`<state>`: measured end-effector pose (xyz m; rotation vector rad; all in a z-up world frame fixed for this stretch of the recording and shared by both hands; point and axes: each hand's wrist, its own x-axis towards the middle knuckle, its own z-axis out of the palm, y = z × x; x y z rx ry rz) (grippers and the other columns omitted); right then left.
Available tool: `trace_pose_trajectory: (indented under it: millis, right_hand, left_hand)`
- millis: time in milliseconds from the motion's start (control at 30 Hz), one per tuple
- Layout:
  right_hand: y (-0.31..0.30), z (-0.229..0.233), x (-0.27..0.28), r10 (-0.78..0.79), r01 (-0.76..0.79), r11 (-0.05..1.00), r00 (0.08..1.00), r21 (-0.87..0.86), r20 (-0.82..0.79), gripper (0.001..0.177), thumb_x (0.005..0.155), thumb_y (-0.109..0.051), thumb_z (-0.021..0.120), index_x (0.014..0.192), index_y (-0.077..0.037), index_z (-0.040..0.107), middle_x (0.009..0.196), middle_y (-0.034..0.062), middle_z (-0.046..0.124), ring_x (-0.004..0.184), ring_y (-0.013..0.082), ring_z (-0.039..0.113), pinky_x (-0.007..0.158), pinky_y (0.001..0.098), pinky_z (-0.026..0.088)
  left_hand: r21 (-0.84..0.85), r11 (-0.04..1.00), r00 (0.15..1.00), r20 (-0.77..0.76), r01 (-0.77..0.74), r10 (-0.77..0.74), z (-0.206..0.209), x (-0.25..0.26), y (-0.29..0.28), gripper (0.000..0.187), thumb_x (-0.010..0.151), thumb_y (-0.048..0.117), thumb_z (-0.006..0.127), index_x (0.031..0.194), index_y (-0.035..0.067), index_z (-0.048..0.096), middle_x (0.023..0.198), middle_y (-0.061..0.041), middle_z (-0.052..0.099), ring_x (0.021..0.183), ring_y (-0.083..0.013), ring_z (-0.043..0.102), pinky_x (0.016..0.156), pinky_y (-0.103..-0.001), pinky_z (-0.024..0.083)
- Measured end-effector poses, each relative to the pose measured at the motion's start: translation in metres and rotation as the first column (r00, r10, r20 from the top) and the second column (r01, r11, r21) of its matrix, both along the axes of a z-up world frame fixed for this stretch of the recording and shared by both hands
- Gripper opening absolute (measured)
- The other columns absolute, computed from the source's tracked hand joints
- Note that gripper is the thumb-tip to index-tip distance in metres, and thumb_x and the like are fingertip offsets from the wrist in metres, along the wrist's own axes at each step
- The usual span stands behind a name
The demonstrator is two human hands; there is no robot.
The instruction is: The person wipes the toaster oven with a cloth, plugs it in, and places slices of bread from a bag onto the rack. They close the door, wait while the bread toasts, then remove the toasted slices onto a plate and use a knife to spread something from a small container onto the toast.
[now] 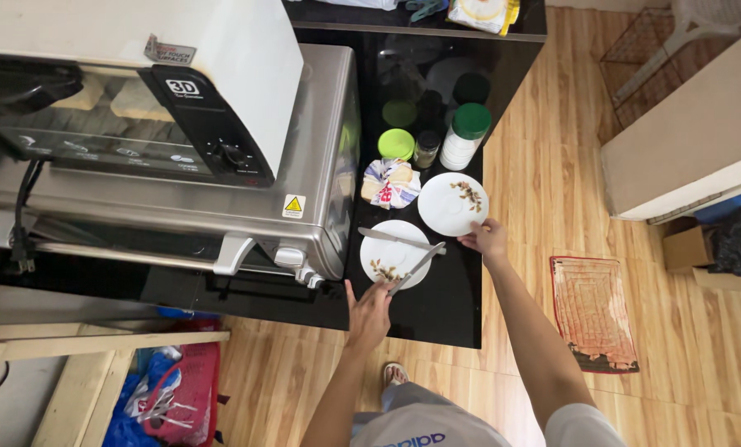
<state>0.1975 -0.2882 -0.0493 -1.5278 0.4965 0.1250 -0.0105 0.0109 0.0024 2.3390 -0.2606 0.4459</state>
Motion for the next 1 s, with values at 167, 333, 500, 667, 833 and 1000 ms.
trace_pose_trajectory:
  millis: [167,333,500,667,833,1000]
  right_hand:
    - [0.000,-0.004,-0.014,0.028,-0.028,1.000,1.000,-0.005,-0.008,0.026,0.100,-0.006,0.058,0.122,0.009,0.055,0.091,0.0217,0.072,0.072,0.0278,0.076,0.060,0.0330,0.064]
    - [0.004,-0.011,-0.036,0.053,-0.053,0.999,0.999,-0.008,-0.008,0.026,0.100,-0.007,0.058,0.120,0.009,0.056,0.092,0.0212,0.072,0.072,0.0281,0.076,0.060,0.0336,0.063]
    - [0.003,-0.022,-0.058,0.032,-0.032,0.999,0.999,0.016,-0.038,0.027,0.101,-0.007,0.058,0.118,0.013,0.054,0.092,0.0209,0.072,0.073,0.0284,0.076,0.060,0.0339,0.063]
    - [-0.001,-0.023,-0.072,0.037,-0.038,0.999,0.999,-0.026,-0.039,0.025,0.099,-0.008,0.061,0.114,0.011,0.057,0.087,0.0220,0.073,0.069,0.0289,0.076,0.056,0.0337,0.062]
    - [0.003,-0.004,-0.085,0.008,-0.013,0.994,0.999,-0.110,-0.049,0.027,0.097,-0.011,0.066,0.108,0.012,0.058,0.079,0.0218,0.072,0.064,0.0286,0.075,0.052,0.0340,0.062]
    - [0.008,0.024,-0.102,-0.055,0.040,0.957,0.998,-0.289,-0.043,0.035,0.095,-0.019,0.073,0.114,0.005,0.056,0.070,0.0156,0.066,0.052,0.0250,0.065,0.043,0.0346,0.050]
  left_hand:
    - [0.005,1.000,1.000,0.020,-0.021,0.021,-0.006,-0.019,0.006,0.027,0.094,0.005,0.062,0.120,0.009,0.061,0.117,-0.013,0.073,0.120,-0.0285,0.067,0.118,-0.071,0.013]
    - [0.014,0.999,0.999,0.043,-0.034,0.034,-0.015,-0.038,0.011,0.023,0.094,0.005,0.062,0.117,0.007,0.061,0.117,-0.014,0.073,0.117,-0.0288,0.067,0.118,-0.071,0.014]
    - [0.013,0.998,0.997,0.041,-0.065,0.064,-0.021,-0.052,0.016,0.019,0.094,0.006,0.061,0.113,0.005,0.062,0.114,-0.014,0.074,0.113,-0.0300,0.069,0.118,-0.071,0.015]
    - [0.003,0.995,0.994,0.034,-0.105,0.104,-0.016,-0.059,0.017,0.015,0.095,0.006,0.059,0.110,0.005,0.062,0.111,-0.013,0.074,0.108,-0.0306,0.071,0.119,-0.070,0.016]
    - [-0.122,0.983,0.986,0.077,-0.135,0.145,-0.002,-0.057,0.000,0.012,0.099,0.006,0.055,0.109,0.005,0.061,0.101,-0.009,0.076,0.101,-0.0321,0.071,0.116,-0.063,0.027]
    - [-0.304,0.938,0.986,-0.051,-0.169,0.161,0.008,-0.048,-0.032,0.013,0.105,0.011,0.052,0.095,0.006,0.059,0.087,-0.010,0.070,0.086,-0.0339,0.065,0.082,-0.048,0.049]
